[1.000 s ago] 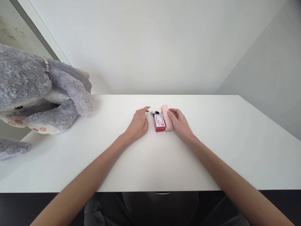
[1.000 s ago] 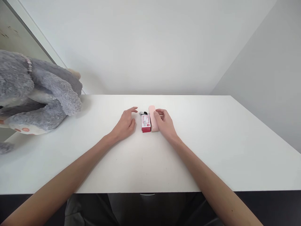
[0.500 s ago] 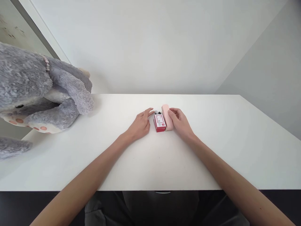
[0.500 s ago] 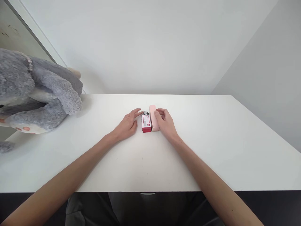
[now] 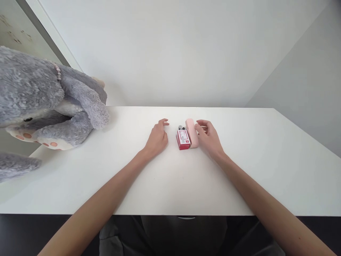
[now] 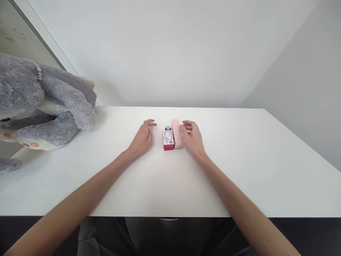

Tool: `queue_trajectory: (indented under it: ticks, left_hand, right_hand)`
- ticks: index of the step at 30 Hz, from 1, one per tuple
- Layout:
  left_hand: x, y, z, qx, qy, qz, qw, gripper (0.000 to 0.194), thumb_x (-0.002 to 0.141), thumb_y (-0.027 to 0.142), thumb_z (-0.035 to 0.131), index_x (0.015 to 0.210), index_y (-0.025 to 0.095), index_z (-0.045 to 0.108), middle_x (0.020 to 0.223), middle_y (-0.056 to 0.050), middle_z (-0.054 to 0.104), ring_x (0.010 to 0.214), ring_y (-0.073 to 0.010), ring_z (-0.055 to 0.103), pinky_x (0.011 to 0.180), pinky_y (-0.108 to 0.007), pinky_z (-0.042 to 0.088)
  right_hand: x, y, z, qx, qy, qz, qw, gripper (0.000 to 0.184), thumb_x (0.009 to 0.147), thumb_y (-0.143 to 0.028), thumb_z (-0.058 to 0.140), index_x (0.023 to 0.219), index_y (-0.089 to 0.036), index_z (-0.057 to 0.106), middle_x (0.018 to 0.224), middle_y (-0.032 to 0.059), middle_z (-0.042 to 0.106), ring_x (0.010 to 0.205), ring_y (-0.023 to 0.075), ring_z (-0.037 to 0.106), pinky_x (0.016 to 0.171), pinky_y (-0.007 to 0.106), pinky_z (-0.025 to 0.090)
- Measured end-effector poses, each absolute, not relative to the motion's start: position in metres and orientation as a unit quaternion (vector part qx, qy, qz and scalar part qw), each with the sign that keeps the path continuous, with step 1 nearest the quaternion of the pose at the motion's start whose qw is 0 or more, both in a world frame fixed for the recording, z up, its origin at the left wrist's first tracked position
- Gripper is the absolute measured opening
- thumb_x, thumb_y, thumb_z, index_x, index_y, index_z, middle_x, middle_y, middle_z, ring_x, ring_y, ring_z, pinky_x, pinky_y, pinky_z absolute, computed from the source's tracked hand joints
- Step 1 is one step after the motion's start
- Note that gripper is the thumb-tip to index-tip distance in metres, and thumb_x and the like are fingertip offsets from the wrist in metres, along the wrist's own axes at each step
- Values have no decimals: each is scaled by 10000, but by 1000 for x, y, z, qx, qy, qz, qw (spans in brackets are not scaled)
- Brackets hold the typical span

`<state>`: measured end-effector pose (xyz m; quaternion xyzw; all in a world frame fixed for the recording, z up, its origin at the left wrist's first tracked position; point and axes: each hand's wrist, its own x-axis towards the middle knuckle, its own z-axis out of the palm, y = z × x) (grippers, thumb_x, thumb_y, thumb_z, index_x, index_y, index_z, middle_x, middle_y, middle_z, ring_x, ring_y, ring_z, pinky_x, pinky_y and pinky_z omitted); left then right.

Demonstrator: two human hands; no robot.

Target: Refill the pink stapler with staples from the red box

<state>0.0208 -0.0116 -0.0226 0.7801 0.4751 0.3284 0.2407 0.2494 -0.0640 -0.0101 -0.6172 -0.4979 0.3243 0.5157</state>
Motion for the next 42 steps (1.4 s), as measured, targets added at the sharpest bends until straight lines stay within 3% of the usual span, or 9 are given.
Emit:
queue_trajectory:
  ticks: [6, 9, 13, 17, 20, 24, 31, 37, 42]
  left_hand:
    - [18, -1, -21, 662, 526, 446, 292, 453, 831, 39, 418, 1251, 205, 441, 1317, -139, 597, 1294, -236, 569, 1140, -484, 444]
    - [17, 2, -20, 619, 537, 488, 300, 414, 806, 25, 427, 1174, 215, 436, 1287, -130, 577, 1247, -221, 582, 1136, -466, 452]
    - [15, 4, -20, 587, 542, 515, 309, 375, 809, 34, 427, 1125, 235, 422, 1276, -108, 566, 1215, -206, 589, 1103, -448, 479]
    - [15, 4, -20, 582, 542, 518, 315, 355, 824, 38, 422, 1120, 234, 423, 1282, -105, 558, 1205, -200, 591, 1089, -440, 486]
    - [15, 4, -21, 587, 538, 517, 313, 352, 826, 42, 435, 1121, 234, 426, 1271, -103, 558, 1195, -201, 592, 1079, -435, 490]
    - [16, 6, -24, 597, 537, 510, 309, 356, 826, 51, 464, 1130, 232, 430, 1275, -110, 551, 1201, -214, 586, 1046, -435, 504]
    - [18, 3, -24, 619, 539, 488, 296, 337, 845, 84, 504, 1147, 218, 439, 1301, -133, 550, 1198, -234, 575, 982, -430, 512]
    - [18, 3, -23, 623, 549, 475, 291, 325, 847, 141, 564, 1137, 226, 444, 1283, -124, 561, 1186, -245, 588, 925, -417, 514]
    - [17, 5, -23, 624, 551, 472, 289, 326, 844, 141, 579, 1127, 230, 446, 1269, -117, 566, 1169, -240, 590, 910, -408, 511]
  right_hand:
    - [233, -77, 14, -549, -650, 128, 510, 282, 999, -398, 549, 1229, -257, 630, 1351, 113, 635, 1287, 278, 584, 1084, 483, 477]
    - [208, -80, 22, -496, -771, 60, 394, 276, 1004, -313, 536, 1230, -219, 665, 1327, 125, 687, 1384, 317, 526, 1203, 545, 367]
    - [171, -71, 17, -451, -866, -13, 216, 323, 994, -203, 501, 1231, -149, 715, 1415, 167, 655, 1574, 372, 307, 1304, 637, 148]
    - [144, -55, -7, -435, -890, -20, 133, 201, 771, -126, 728, 939, -201, 809, 1169, 148, 757, 1595, 417, 256, 1338, 624, -10]
    - [134, -44, -27, -444, -877, 30, 180, 132, 692, -231, 839, 821, -244, 817, 1141, 128, 771, 1610, 447, 194, 1324, 651, -70]
    - [136, -36, -45, -463, -860, 54, 207, 251, 645, -452, 887, 838, -309, 819, 1174, 83, 775, 1622, 449, 143, 1301, 699, -88]
    - [166, -34, -52, -495, -808, 122, 294, 334, 634, -485, 888, 897, -294, 811, 1221, 109, 755, 1617, 462, 153, 1302, 722, -45]
    - [191, -40, -48, -524, -755, 180, 352, 440, 690, -570, 820, 1040, -306, 780, 1326, 107, 713, 1621, 434, 170, 1298, 746, -2]
    - [225, -38, -48, -550, -733, 169, 364, 422, 750, -614, 717, 1025, -299, 779, 1316, 100, 728, 1617, 405, 215, 1309, 720, -4]
